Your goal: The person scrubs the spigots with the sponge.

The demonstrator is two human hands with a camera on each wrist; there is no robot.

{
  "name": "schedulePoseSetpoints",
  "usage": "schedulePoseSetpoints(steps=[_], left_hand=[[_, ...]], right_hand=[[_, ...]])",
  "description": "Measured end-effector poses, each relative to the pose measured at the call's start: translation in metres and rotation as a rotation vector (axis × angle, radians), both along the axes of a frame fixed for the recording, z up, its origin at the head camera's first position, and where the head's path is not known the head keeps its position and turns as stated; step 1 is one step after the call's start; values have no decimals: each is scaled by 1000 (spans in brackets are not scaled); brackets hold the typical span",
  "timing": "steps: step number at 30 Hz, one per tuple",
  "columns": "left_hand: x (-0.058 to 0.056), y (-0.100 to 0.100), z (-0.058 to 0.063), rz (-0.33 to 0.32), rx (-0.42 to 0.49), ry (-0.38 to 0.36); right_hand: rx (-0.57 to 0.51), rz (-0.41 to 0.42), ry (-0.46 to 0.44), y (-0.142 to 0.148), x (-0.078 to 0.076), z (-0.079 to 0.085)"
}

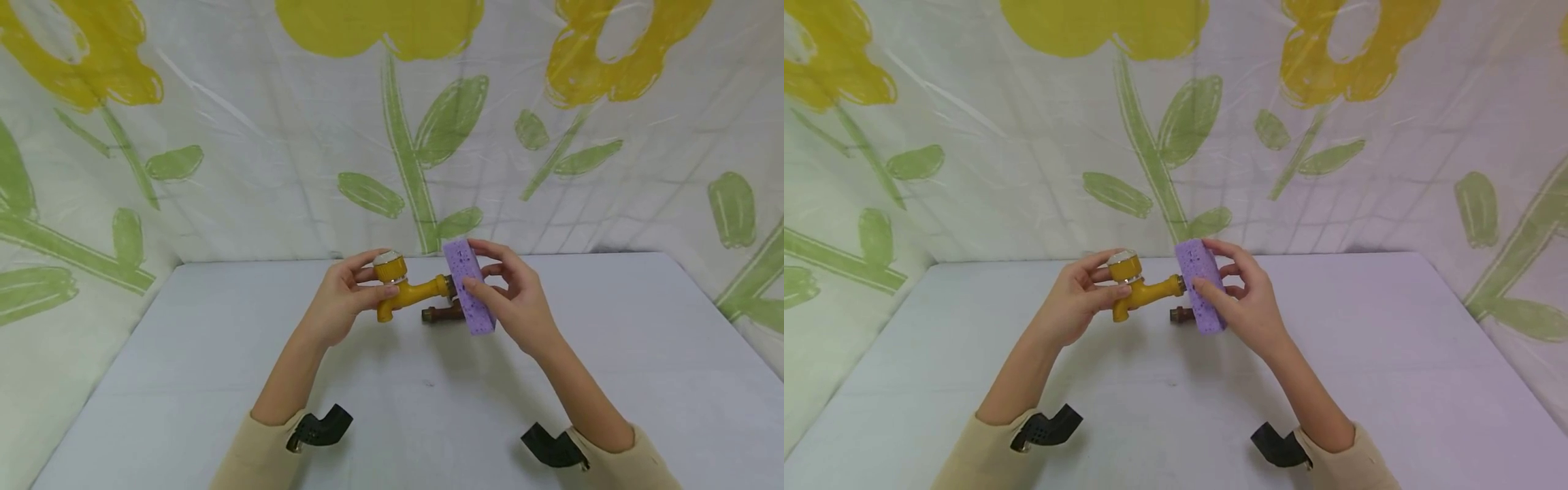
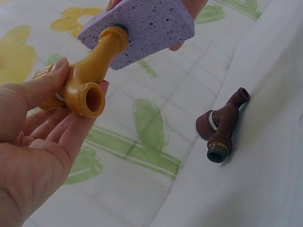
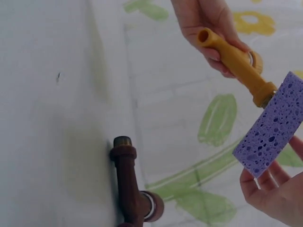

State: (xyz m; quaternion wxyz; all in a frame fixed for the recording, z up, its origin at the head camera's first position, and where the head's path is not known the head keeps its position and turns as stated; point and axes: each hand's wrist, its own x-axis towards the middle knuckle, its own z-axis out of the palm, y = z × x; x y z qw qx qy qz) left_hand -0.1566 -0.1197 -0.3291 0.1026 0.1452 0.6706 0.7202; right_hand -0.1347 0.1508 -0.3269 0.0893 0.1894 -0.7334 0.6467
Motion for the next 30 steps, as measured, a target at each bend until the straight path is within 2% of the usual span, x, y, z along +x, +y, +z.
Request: schedulePoseSetpoints(steps=[13,19,22,26,30], left_hand=[[0,1,-2,-4,30,12],[0,1,-3,7,53,-11],[0,2,-4,7,69,-11],[0,3,-5,11,86,-4],[-1,5,-6,24,98,-14]], right_hand=[[-14,12,2,2,-2,-1],[5,4,30,2,-1,-3],[91,-60,90,2,-1,-4],[280,-188,239,0,-1,-7],[359,-264,367,-2,-2,-9]])
